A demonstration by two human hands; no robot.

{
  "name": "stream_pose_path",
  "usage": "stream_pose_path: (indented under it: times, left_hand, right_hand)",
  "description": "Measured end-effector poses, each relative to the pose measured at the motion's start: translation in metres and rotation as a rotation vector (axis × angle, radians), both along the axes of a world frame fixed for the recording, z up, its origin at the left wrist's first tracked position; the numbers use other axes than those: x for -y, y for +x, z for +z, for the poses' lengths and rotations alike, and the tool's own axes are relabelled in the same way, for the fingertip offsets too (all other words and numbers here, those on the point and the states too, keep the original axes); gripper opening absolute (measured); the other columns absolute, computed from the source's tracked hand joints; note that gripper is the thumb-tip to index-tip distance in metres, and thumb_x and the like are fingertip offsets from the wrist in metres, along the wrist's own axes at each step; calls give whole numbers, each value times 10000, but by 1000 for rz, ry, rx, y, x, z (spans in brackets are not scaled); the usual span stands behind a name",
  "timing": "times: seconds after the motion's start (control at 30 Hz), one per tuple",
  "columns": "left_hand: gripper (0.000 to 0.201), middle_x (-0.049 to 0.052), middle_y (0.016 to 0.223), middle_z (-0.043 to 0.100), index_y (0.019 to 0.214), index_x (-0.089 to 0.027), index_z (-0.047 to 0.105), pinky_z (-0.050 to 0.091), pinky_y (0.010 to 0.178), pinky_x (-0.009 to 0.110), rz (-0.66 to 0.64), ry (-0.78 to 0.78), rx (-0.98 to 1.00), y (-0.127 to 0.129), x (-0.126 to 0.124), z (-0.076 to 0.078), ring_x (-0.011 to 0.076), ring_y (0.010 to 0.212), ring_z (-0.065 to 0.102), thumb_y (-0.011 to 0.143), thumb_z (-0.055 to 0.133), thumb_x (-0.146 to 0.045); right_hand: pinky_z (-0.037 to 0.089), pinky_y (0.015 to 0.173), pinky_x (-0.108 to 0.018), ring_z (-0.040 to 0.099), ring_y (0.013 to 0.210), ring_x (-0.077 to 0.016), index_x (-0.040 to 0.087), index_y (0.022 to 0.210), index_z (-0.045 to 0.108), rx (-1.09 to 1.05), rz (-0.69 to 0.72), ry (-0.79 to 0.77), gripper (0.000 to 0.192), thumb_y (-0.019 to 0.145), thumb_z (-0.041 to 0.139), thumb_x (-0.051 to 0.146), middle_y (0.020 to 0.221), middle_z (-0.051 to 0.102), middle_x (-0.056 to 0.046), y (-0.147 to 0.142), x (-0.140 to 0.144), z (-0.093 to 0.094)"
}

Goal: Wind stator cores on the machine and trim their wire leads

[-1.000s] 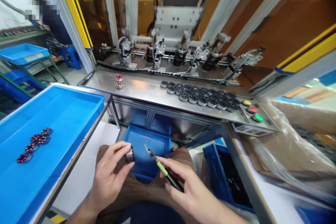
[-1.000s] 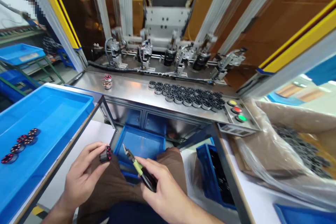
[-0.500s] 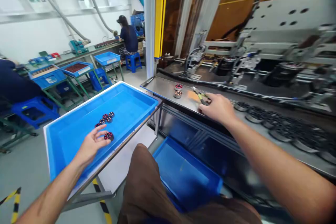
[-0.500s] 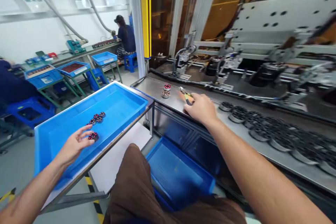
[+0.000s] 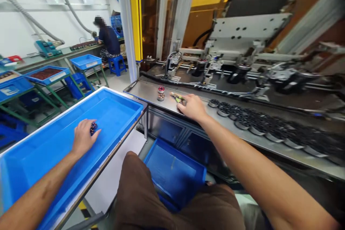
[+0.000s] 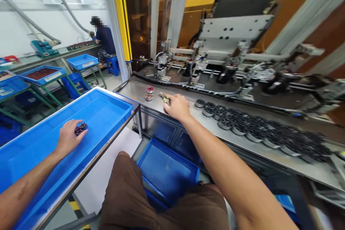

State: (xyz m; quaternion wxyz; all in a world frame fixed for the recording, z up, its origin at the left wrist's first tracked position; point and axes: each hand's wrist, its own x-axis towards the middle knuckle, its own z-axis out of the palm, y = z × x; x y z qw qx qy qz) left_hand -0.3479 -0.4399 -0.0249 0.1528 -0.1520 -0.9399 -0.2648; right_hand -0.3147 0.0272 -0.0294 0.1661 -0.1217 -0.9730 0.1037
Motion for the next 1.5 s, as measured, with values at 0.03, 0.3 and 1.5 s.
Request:
stream_pose_path:
  times: [0.03,0.3,1.5]
  left_hand:
    - [385,186,1279,642,1127,-166,648,255,1154,608,-59,3,-21,-9,-25,8,415,1376,421,795,650,-361]
    - [334,80,1097,707,1208,-162,619,543,931,441,-396,94,131,-94,-245,34,218,993,682,920,637,-330]
    - [837,42,1142,744,1369,-265,518,610,870,247,-971,905,153,177,-214,31,157,1020,718,660,788,88]
  right_hand:
    - [432,915,-351,602,1062,-287,152,1218,695,-8,5,-5,412,868,559,321,1152,693,-157,-2,0,0]
    - [419,980,-365,569,1136,-273,160,1193,687,-43,41,-70,370,881,592,336,1221,661,-144,-3,-1,6]
    - [362,471,-221,473,477,-78,161,596,664,129,822,-1725,322,714,835,407,557,582,20,240,68,18]
